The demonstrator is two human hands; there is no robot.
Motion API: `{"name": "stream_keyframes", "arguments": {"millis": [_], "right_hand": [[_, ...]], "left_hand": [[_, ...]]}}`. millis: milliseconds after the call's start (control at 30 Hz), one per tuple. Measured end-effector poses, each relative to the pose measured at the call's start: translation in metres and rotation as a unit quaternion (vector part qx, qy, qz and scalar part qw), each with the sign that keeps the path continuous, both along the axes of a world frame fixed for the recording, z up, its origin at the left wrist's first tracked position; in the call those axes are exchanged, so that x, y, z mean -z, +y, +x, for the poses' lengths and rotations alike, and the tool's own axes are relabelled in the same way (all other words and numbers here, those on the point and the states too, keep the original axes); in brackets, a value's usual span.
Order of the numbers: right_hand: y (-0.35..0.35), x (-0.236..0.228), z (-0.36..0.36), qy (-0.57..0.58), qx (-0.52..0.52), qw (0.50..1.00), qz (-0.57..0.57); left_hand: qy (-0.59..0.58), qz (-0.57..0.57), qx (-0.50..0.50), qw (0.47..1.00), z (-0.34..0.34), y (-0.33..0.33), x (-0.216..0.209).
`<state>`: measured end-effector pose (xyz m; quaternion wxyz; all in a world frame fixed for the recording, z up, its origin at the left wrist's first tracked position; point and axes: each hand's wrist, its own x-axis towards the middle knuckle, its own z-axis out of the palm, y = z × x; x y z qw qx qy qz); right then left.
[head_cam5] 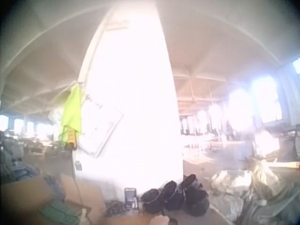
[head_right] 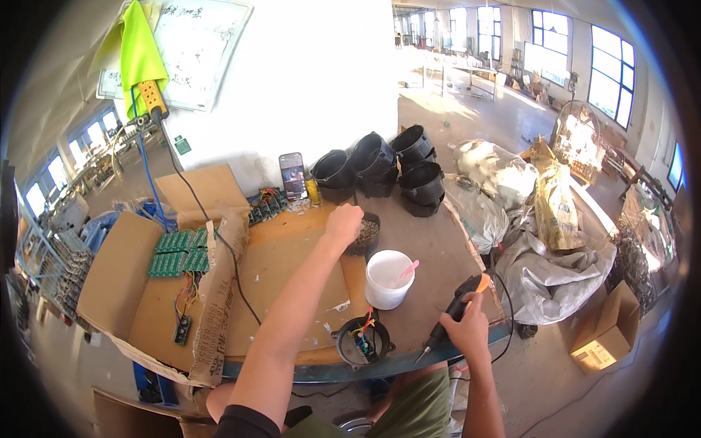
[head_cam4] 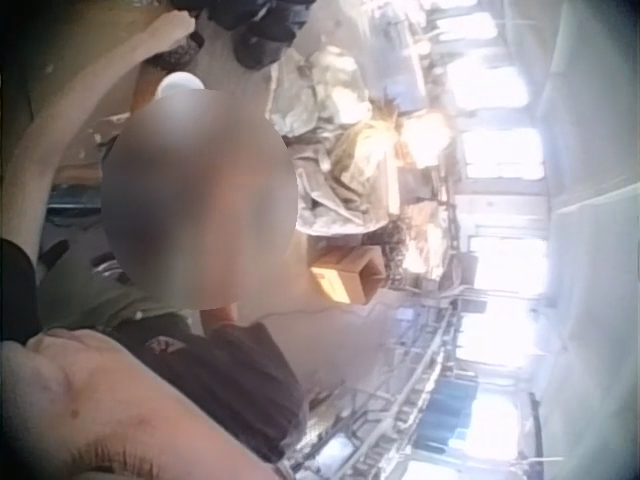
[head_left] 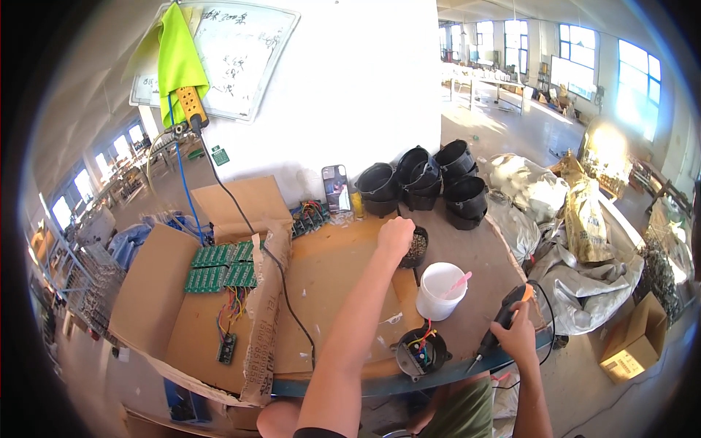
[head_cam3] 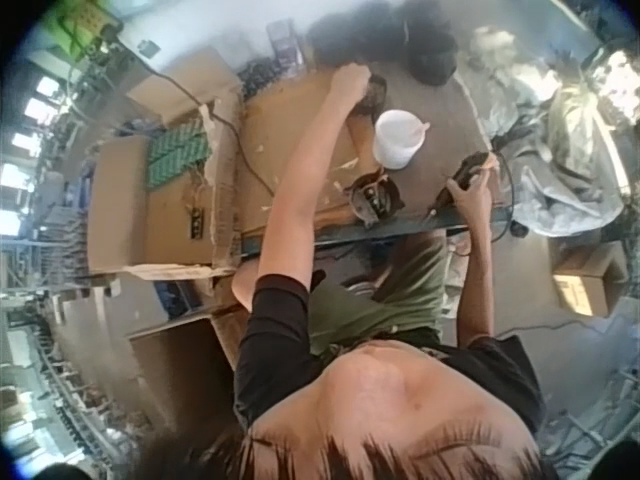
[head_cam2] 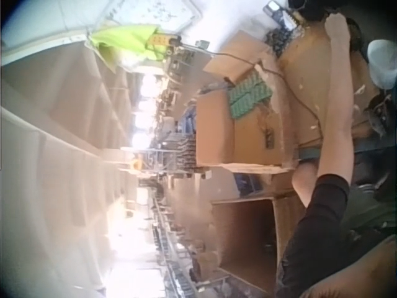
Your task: The person applies white adhesive to a circuit board using a small spatula, inserts the board into a black plastic housing, and uses an electric screwdriver to secure components.
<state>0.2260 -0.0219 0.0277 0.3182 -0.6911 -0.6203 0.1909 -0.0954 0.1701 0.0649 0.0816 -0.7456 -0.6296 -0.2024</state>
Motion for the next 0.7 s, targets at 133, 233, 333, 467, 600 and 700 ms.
{"name": "stream_keyframes", "arguments": {"millis": [133,233,333,467,600,700], "right_hand": [[-0.016,-0.009,0.0,0.342,0.039,0.939,0.017],[-0.031,-0.004,0.006,0.59,-0.004,0.796,0.135],[-0.041,-0.02,0.023,0.858,-0.225,0.462,-0.005],[-0.033,-0.03,0.015,0.924,-0.091,0.364,0.078],[-0.057,-0.03,-0.009,0.814,-0.065,0.527,0.236],[-0.082,-0.049,-0.04,0.691,-0.067,0.655,0.299]], "left_hand": [[-0.063,0.019,-0.018,0.998,-0.012,-0.011,0.003],[-0.613,-0.068,-0.011,0.787,-0.013,-0.034,-0.001],[-0.752,-0.13,0.045,0.644,-0.017,-0.089,-0.015],[-0.807,-0.16,0.015,0.568,-0.029,-0.195,-0.03],[-0.878,-0.162,-0.008,0.45,-0.018,-0.315,-0.015],[-0.934,-0.235,-0.007,0.27,0.012,-0.375,0.013]]}}
